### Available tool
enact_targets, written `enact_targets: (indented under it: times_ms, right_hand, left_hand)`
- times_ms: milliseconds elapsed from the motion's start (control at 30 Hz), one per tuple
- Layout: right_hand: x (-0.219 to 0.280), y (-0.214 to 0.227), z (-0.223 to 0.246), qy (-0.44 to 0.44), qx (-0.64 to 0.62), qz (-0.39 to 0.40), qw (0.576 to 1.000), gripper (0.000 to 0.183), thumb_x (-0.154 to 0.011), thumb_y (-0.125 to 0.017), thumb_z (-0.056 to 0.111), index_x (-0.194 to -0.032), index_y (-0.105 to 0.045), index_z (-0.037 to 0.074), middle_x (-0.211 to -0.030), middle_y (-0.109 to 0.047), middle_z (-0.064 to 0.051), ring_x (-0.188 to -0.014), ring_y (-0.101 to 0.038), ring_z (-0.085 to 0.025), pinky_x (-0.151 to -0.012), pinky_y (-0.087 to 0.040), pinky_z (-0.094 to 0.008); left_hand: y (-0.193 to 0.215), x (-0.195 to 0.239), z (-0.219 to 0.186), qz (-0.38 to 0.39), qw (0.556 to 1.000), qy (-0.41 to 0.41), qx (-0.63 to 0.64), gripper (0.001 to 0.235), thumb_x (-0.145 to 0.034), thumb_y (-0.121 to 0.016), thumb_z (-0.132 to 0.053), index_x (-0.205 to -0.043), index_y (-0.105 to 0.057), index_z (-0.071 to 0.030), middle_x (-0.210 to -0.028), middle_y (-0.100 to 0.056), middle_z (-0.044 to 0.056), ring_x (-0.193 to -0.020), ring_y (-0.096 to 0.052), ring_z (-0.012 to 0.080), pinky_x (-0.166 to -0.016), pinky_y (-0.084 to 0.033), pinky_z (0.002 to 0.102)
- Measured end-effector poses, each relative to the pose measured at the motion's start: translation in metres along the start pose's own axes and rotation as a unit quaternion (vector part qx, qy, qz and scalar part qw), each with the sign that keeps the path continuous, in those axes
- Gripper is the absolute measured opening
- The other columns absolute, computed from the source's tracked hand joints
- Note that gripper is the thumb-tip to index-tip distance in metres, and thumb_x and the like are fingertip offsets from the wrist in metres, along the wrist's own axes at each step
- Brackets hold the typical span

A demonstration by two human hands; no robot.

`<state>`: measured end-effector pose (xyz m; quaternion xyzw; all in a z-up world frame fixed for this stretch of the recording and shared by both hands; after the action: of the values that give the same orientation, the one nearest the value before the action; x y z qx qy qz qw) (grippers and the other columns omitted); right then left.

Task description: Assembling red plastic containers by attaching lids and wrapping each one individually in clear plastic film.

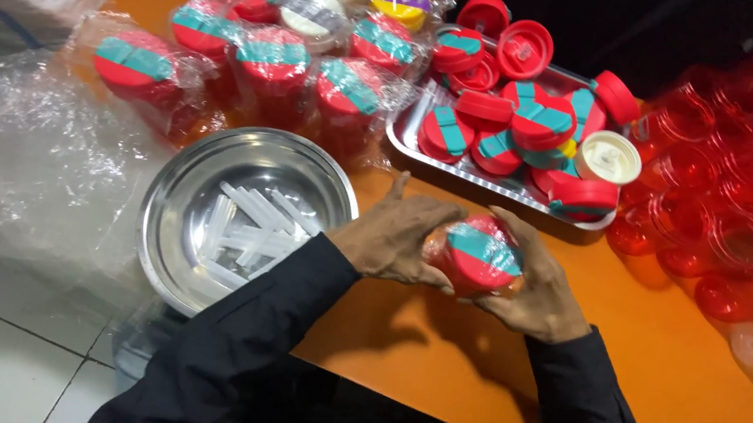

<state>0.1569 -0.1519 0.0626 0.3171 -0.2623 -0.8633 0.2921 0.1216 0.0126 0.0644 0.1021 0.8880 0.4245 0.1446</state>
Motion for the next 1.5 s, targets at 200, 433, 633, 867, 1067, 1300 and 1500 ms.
enact_targets:
  times_ms: [200, 433, 633, 867, 1067, 1300, 1500]
  right_hand:
    - [0.000, 0.000, 0.008, 0.004, -0.039, -0.046, 0.998, 0.104, -0.056, -0.096, 0.040, -0.146, -0.052, 0.010, -0.140, -0.059, -0.016, -0.126, -0.060, -0.036, -0.108, -0.045, -0.051]
    - [0.007, -0.006, 0.000, 0.005, 0.010, -0.078, 0.997, 0.105, -0.051, -0.099, 0.032, -0.144, -0.056, 0.010, -0.134, -0.063, -0.015, -0.119, -0.064, -0.034, -0.105, -0.049, -0.049]
    - [-0.008, 0.007, 0.036, 0.005, 0.036, -0.106, 0.994, 0.098, -0.051, -0.098, 0.026, -0.139, -0.061, 0.005, -0.126, -0.066, -0.019, -0.114, -0.066, -0.038, -0.103, -0.050, -0.048]
    - [-0.071, 0.028, 0.080, 0.020, 0.033, -0.162, 0.986, 0.099, -0.054, -0.101, 0.027, -0.139, -0.056, 0.003, -0.127, -0.063, -0.021, -0.115, -0.065, -0.042, -0.098, -0.054, -0.049]
    - [-0.153, 0.030, 0.095, 0.058, 0.043, -0.153, 0.986, 0.090, -0.064, -0.099, 0.022, -0.137, -0.051, 0.003, -0.127, -0.060, -0.023, -0.114, -0.064, -0.047, -0.095, -0.054, -0.054]
    - [-0.268, 0.010, 0.083, 0.105, 0.056, -0.116, 0.986, 0.076, -0.078, -0.092, 0.031, -0.128, -0.047, -0.003, -0.123, -0.055, -0.018, -0.110, -0.061, -0.031, -0.090, -0.052, -0.036]
    - [-0.339, -0.019, 0.053, 0.095, 0.004, -0.115, 0.989, 0.074, -0.078, -0.092, 0.033, -0.127, -0.044, 0.005, -0.117, -0.058, -0.014, -0.102, -0.065, -0.026, -0.079, -0.056, -0.030]
  left_hand:
    - [-0.008, 0.000, 0.010, -0.001, 0.999, 0.003, 0.032, 0.080, -0.065, -0.084, -0.061, -0.124, -0.055, -0.015, -0.109, -0.074, 0.014, -0.113, -0.069, 0.0383, -0.118, -0.013, 0.075]
    - [-0.010, 0.002, 0.016, -0.002, 0.999, 0.015, 0.051, 0.074, -0.072, -0.083, -0.055, -0.127, -0.053, -0.016, -0.110, -0.075, 0.014, -0.112, -0.070, 0.0374, -0.118, -0.016, 0.074]
    - [0.034, 0.011, -0.005, -0.012, 0.993, -0.002, 0.116, 0.080, -0.074, -0.085, -0.046, -0.137, -0.047, -0.013, -0.099, -0.075, 0.023, -0.103, -0.073, 0.0433, -0.117, -0.018, 0.074]
    - [0.100, 0.009, 0.001, -0.128, 0.966, -0.045, 0.220, 0.083, -0.076, -0.089, -0.037, -0.142, -0.046, -0.013, -0.095, -0.076, 0.019, -0.099, -0.075, 0.0375, -0.103, -0.047, 0.060]
    - [0.154, -0.011, 0.043, -0.228, 0.923, 0.002, 0.310, 0.081, -0.073, -0.092, -0.043, -0.138, -0.051, -0.017, -0.110, -0.072, 0.018, -0.103, -0.073, 0.0336, -0.091, -0.060, 0.049]
    - [0.212, -0.027, 0.120, -0.392, 0.906, 0.084, 0.133, 0.050, -0.091, -0.073, -0.039, -0.123, -0.049, -0.009, -0.112, -0.064, 0.010, -0.101, -0.068, 0.0227, -0.088, -0.063, 0.032]
    - [0.215, -0.046, 0.171, -0.376, 0.923, 0.079, -0.033, 0.029, -0.095, -0.066, -0.013, -0.119, -0.058, 0.000, -0.120, -0.067, 0.026, -0.105, -0.069, 0.0417, -0.086, -0.059, 0.048]
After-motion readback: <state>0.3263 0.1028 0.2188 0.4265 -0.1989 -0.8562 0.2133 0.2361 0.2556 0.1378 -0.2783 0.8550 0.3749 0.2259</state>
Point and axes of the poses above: each hand's wrist, its own x-axis away from the middle knuckle, its own y-axis out of the back of the hand, z = x × y, the point moved 8 cm from there along -x, towards the middle knuckle
